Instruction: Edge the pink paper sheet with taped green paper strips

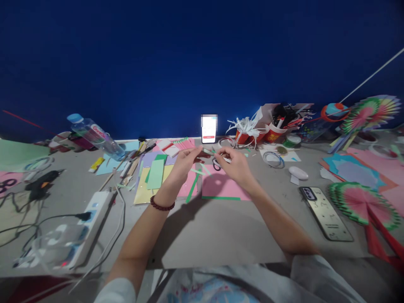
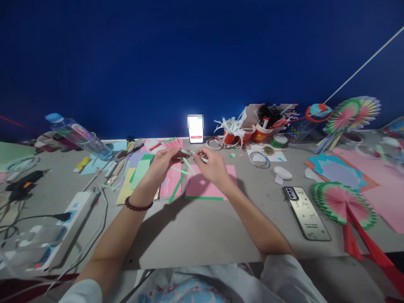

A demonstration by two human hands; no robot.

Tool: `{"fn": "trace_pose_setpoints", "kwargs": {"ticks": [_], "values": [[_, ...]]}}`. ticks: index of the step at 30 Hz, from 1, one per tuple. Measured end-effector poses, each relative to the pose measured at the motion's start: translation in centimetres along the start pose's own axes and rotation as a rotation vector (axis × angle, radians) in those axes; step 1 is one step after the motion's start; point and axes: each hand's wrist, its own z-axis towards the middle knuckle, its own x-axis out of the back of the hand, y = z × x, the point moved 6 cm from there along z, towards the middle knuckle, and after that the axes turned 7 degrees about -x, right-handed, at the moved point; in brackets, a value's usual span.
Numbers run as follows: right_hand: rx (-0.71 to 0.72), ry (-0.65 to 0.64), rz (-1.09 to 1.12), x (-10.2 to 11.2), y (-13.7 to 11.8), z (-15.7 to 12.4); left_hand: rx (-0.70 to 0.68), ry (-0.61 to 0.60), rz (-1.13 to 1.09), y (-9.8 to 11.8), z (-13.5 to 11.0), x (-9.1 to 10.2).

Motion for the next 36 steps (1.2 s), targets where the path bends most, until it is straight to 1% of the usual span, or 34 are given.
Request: {"fn": "trace_pose_setpoints", "kwargs": {"ticks": [3,8,11,17,22,28,32,36], "values": [[0.025,0.008,-0.008,0.1,-0.1,0.0,-0.011,-0.015,0.000,0.0,0.1,-0.1],[0.021,-0.005,0.003,0.0,-0.3,0.0,-0.033,-0.001,0.159,-0.2,-0.1,-0.6],[0.017,-0.035,0.013,-0.2,-0.3,0.0,-0.064,0.026,0.204,0.0,-0.3,-0.8],[0.028,-0.086,0.005,-0.3,-0.1,0.1,-0.106,0.005,0.211,0.6,-0.6,-1.3],[0.023,-0.153,-0.005,0.0,-0.6,0.1,-0.109,0.004,0.202,0.5,-0.5,-1.3],[0.020,-0.247,-0.070,1.1,-1.4,0.1,-0.093,-0.057,0.158,0.4,-0.7,-1.6],[0.059,-0.339,-0.109,1.7,-1.7,-0.2,-0.075,-0.115,0.205,1.0,-1.1,-2.1],[0.097,-0.324,-0.164,2.1,-2.0,-0.3,-0.062,-0.129,0.254,1.5,-1.4,-2.4]]}}
